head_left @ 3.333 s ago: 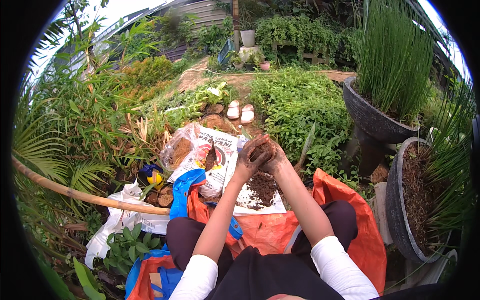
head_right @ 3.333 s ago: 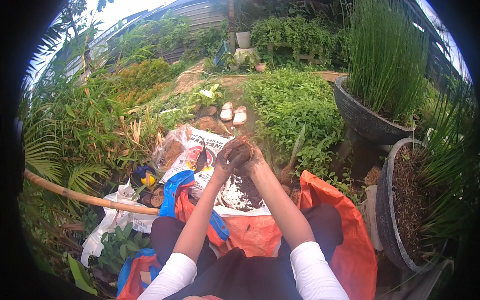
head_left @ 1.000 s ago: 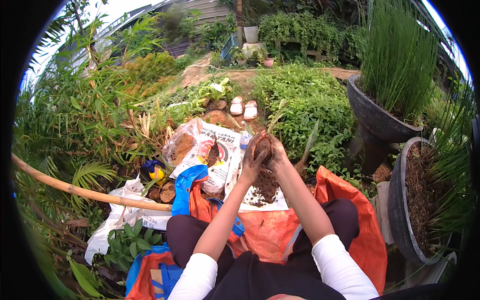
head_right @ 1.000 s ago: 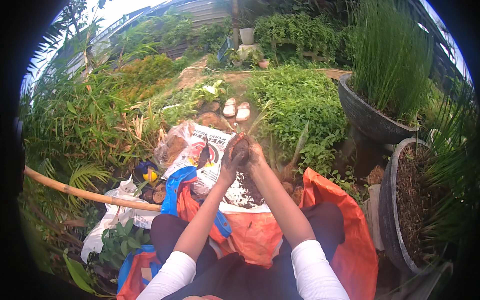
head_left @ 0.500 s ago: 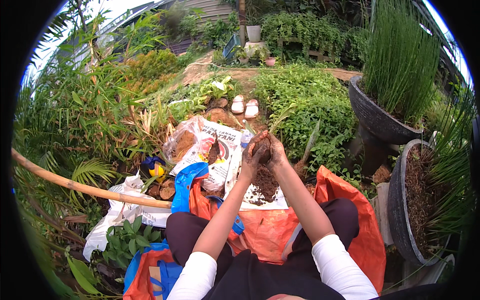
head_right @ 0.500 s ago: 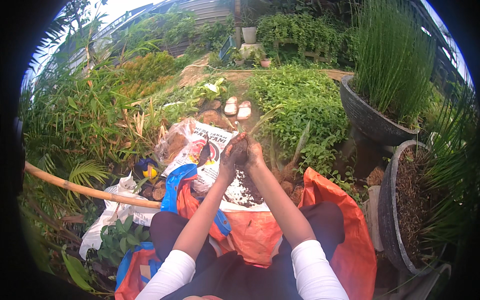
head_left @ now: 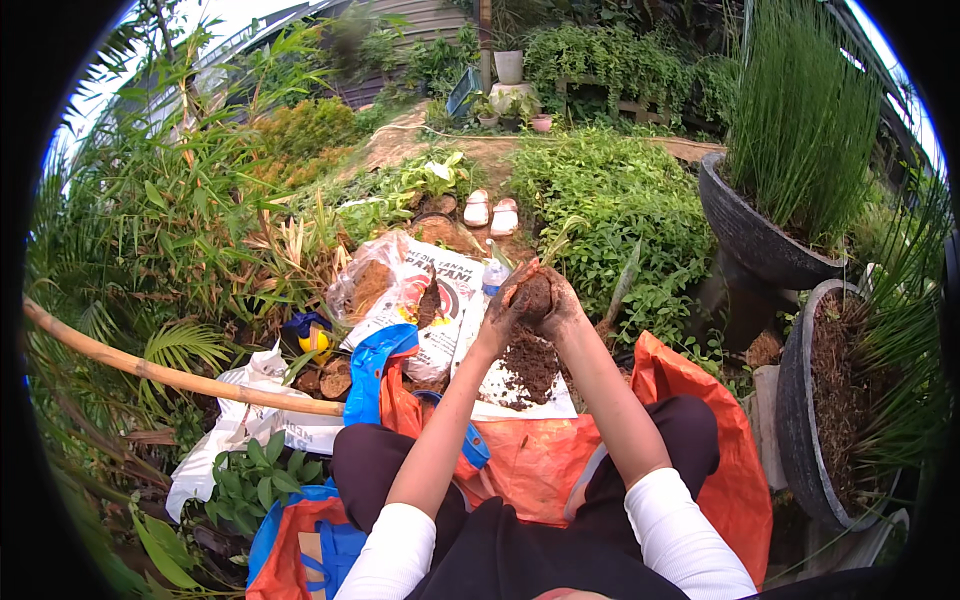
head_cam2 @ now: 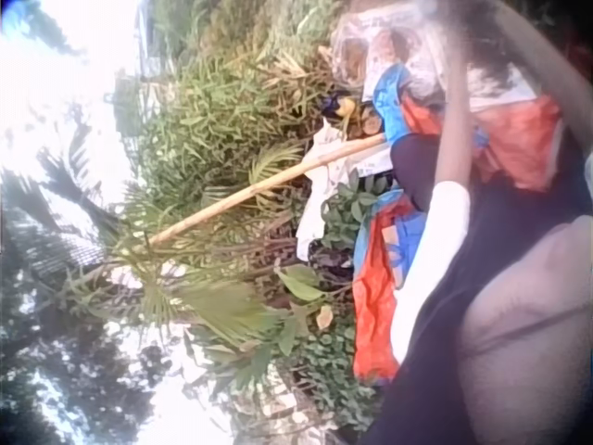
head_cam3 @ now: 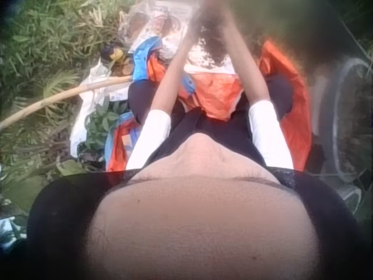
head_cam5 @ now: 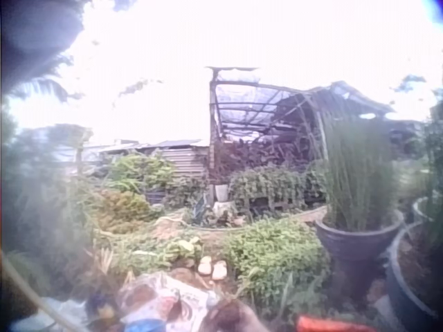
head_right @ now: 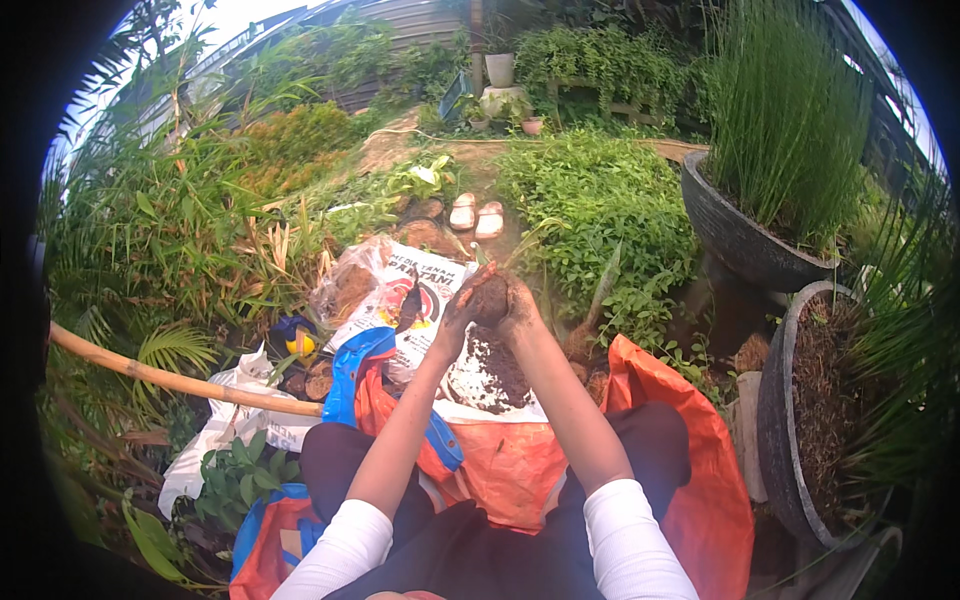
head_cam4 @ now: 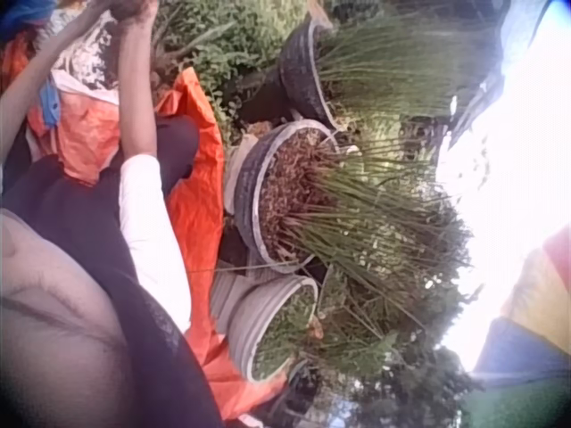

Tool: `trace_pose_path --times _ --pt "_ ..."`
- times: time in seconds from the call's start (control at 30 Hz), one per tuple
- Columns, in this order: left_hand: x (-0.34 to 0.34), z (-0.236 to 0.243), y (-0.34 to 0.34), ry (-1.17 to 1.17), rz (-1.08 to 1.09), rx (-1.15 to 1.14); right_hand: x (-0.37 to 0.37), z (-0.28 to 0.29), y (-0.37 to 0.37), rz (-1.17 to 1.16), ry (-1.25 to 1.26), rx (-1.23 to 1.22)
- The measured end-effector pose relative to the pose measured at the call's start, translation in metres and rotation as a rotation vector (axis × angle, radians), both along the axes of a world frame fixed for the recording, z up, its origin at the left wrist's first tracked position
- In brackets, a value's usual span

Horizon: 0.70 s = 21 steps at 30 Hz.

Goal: The person sits on a tarp and packs soil around the roots of a small seedling by hand. They repeatedly add soil and press it into the root ball to form a compact soil ball around the plant.

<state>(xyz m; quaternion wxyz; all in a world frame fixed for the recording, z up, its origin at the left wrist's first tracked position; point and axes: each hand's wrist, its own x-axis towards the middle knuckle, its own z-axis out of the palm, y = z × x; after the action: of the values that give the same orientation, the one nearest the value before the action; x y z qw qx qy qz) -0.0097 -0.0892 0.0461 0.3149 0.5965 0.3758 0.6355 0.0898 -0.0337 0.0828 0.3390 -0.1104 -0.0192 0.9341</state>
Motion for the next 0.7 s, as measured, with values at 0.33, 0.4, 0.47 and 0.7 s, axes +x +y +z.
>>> trace_pose_path --times 0.33,0.4,0.47,0.7 --pt "-0.002 0.009 0.003 0.325 0.141 0.154 0.003 -0.017 0.019 0.129 0.201 -0.052" --pt "0.000 0.010 0.004 0.428 0.228 0.226 0.001 -0.019 0.022 0.068 0.230 -0.027" --pt "0.003 0.011 0.002 0.419 0.219 0.198 0.001 -0.025 0.025 0.074 0.263 -0.030" --pt "0.006 0.007 -0.001 0.437 0.301 0.247 -0.003 -0.028 0.019 0.088 0.133 0.171"
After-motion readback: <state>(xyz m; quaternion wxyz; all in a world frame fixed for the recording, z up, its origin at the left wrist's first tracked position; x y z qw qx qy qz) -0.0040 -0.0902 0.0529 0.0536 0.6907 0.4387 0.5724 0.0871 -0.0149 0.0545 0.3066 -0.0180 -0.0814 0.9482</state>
